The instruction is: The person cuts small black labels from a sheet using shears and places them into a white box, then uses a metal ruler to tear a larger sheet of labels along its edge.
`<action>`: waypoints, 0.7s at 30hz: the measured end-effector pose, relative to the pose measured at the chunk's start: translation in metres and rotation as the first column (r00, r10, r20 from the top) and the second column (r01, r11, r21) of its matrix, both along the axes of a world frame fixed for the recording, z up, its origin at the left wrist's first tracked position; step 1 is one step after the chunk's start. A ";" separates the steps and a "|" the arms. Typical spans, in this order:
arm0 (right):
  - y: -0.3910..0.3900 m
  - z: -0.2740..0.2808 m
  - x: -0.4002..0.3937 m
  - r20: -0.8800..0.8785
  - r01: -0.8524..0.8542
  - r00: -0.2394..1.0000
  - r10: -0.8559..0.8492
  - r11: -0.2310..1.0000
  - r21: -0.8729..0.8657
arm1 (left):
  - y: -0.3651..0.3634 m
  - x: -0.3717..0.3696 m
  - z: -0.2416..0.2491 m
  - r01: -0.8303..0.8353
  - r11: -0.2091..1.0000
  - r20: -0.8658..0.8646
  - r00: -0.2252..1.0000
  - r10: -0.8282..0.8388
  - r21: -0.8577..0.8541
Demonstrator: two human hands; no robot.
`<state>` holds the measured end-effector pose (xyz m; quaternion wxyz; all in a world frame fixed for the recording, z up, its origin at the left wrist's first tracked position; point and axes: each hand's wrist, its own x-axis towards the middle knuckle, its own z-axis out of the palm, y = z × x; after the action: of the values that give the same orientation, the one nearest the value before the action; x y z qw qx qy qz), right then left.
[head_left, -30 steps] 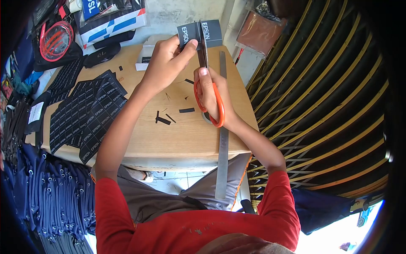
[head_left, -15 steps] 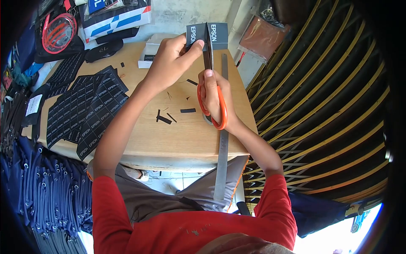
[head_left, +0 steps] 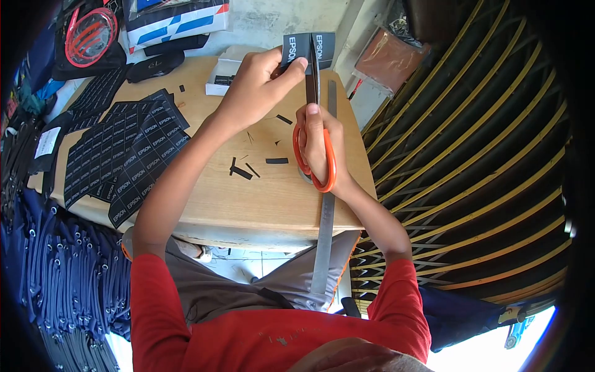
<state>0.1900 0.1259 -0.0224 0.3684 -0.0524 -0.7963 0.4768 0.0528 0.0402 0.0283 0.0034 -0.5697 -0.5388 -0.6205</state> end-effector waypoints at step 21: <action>-0.005 0.000 0.002 -0.001 0.001 1.000 -0.001 0.997 0.082 | 0.003 -0.003 -0.002 0.011 0.998 0.077 0.997 -0.016 0.061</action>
<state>0.1920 0.1211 -0.0229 0.3709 -0.0375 -0.8150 0.4436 0.0498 0.0430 0.0259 -0.0045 -0.5484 -0.5155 -0.6583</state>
